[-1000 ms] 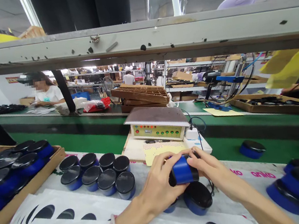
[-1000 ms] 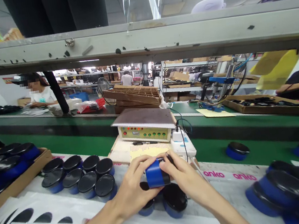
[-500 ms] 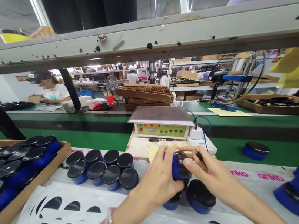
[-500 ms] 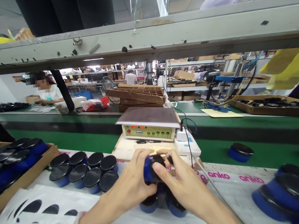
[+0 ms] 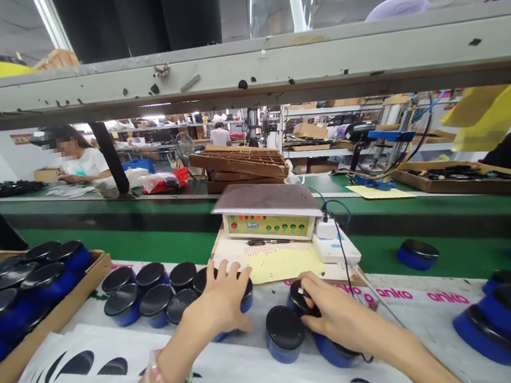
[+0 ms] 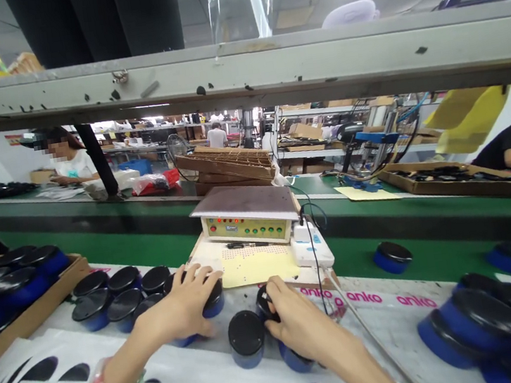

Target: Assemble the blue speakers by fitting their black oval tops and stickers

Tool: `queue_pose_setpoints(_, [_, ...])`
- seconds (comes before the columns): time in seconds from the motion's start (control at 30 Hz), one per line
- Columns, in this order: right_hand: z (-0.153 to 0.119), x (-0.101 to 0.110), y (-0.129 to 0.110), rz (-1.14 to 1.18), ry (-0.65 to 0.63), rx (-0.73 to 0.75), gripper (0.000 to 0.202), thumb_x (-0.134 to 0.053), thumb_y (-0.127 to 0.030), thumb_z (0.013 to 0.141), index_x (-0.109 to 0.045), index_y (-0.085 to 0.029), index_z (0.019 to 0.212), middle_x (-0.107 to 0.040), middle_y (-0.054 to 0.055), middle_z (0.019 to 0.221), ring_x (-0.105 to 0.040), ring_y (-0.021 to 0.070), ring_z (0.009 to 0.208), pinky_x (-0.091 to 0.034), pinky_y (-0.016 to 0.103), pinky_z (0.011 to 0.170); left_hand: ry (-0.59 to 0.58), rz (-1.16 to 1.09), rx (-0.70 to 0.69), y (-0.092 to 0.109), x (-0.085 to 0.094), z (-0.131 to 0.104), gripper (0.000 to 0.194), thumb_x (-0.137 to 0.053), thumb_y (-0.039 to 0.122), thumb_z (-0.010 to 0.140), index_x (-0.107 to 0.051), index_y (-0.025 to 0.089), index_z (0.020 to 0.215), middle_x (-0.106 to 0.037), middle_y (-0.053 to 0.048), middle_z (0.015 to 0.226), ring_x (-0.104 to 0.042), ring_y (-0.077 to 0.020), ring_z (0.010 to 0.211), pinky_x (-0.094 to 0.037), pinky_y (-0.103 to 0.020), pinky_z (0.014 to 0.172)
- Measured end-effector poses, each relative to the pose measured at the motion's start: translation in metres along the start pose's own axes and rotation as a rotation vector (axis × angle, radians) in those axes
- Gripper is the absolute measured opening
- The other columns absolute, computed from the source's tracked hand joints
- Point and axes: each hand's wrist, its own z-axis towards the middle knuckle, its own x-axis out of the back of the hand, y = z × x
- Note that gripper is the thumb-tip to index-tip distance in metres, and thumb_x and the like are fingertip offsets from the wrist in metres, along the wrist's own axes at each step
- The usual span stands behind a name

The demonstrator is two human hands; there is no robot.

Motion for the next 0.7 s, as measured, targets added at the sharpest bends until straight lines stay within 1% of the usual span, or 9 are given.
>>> queue_pose_setpoints(0.07, [0.000,0.004,0.004,-0.018,0.034,-0.071,0.018,-0.053,-0.013,0.075,-0.038,-0.022,0.081,-0.053,0.003,0.092,-0.056,0.0197,0.080,-0.038,0.030,0.065,-0.069,-0.042,-0.142,0.011,-0.002,-0.004,0.084,-0.076,0.045,0.056,-0.046,0.018,0.129,-0.049,-0.016,0.133,-0.031,-0.0397,0.132,-0.010,-0.061,0.110])
queue_pose_setpoints(0.13, [0.000,0.005,0.007,-0.032,0.067,-0.147,0.019,-0.054,-0.013,0.074,-0.039,-0.021,0.082,-0.053,0.004,0.092,-0.057,0.0209,0.078,-0.036,0.030,0.063,-0.094,-0.098,-0.281,0.021,-0.008,-0.006,0.073,-0.072,0.052,0.061,-0.052,0.018,0.122,-0.058,-0.014,0.121,-0.041,-0.0364,0.126,-0.010,-0.061,0.110])
queue_pose_setpoints(0.23, [0.001,0.005,0.009,-0.039,0.114,-0.225,0.018,-0.054,-0.015,0.075,-0.041,-0.020,0.085,-0.054,0.006,0.095,-0.058,0.0220,0.078,-0.034,0.030,0.061,-0.006,-0.168,-0.384,0.031,-0.018,-0.003,0.053,-0.069,0.050,0.068,-0.058,0.018,0.108,-0.065,-0.012,0.103,-0.055,-0.0329,0.109,-0.010,-0.062,0.109])
queue_pose_setpoints(0.3, [0.002,0.005,0.009,-0.033,0.145,-0.233,0.014,-0.053,-0.016,0.077,-0.041,-0.020,0.084,-0.054,0.007,0.097,-0.058,0.0221,0.081,-0.034,0.030,0.062,0.030,-0.250,-0.413,0.035,-0.023,0.002,0.050,-0.072,0.045,0.068,-0.059,0.019,0.109,-0.066,-0.011,0.101,-0.059,-0.0323,0.103,-0.023,-0.059,0.106])
queue_pose_setpoints(0.37, [0.003,0.006,0.009,-0.016,0.161,-0.221,0.012,-0.053,-0.020,0.079,-0.042,-0.020,0.083,-0.055,0.007,0.096,-0.058,0.0215,0.081,-0.035,0.029,0.063,0.016,-0.333,-0.419,0.037,-0.028,0.007,0.058,-0.076,0.040,0.066,-0.056,0.019,0.117,-0.066,-0.012,0.108,-0.059,-0.0339,0.105,-0.038,-0.052,0.098])
queue_pose_setpoints(0.43, [0.003,0.008,0.011,0.009,0.154,-0.200,0.012,-0.054,-0.023,0.081,-0.043,-0.020,0.083,-0.056,0.006,0.092,-0.059,0.0204,0.079,-0.035,0.028,0.062,-0.010,-0.374,-0.401,0.038,-0.031,0.011,0.069,-0.079,0.035,0.064,-0.051,0.020,0.125,-0.062,-0.014,0.120,-0.056,-0.0345,0.111,-0.044,-0.047,0.093])
queue_pose_setpoints(0.57, [0.001,0.010,0.018,0.052,0.120,-0.156,0.015,-0.055,-0.029,0.084,-0.044,-0.020,0.081,-0.058,0.004,0.085,-0.058,0.0177,0.071,-0.036,0.027,0.060,-0.065,-0.398,-0.358,0.037,-0.033,0.011,0.089,-0.080,0.031,0.063,-0.037,0.017,0.139,-0.049,-0.019,0.136,-0.048,-0.0364,0.123,-0.040,-0.049,0.099])
queue_pose_setpoints(0.63, [0.000,0.011,0.019,0.062,0.124,-0.146,0.015,-0.056,-0.030,0.084,-0.044,-0.020,0.080,-0.059,0.004,0.086,-0.058,0.0170,0.071,-0.037,0.026,0.060,-0.080,-0.407,-0.346,0.036,-0.031,0.009,0.091,-0.080,0.032,0.064,-0.035,0.016,0.141,-0.046,-0.019,0.140,-0.045,-0.0364,0.125,-0.039,-0.050,0.102])
queue_pose_setpoints(0.7, [-0.003,0.015,0.018,0.071,0.130,-0.150,0.017,-0.057,-0.032,0.084,-0.046,-0.019,0.080,-0.060,0.004,0.085,-0.058,0.0164,0.070,-0.038,0.026,0.059,-0.085,-0.431,-0.349,0.037,-0.029,0.006,0.087,-0.079,0.033,0.065,-0.036,0.019,0.140,-0.045,-0.017,0.141,-0.044,-0.0342,0.127,-0.037,-0.049,0.104])
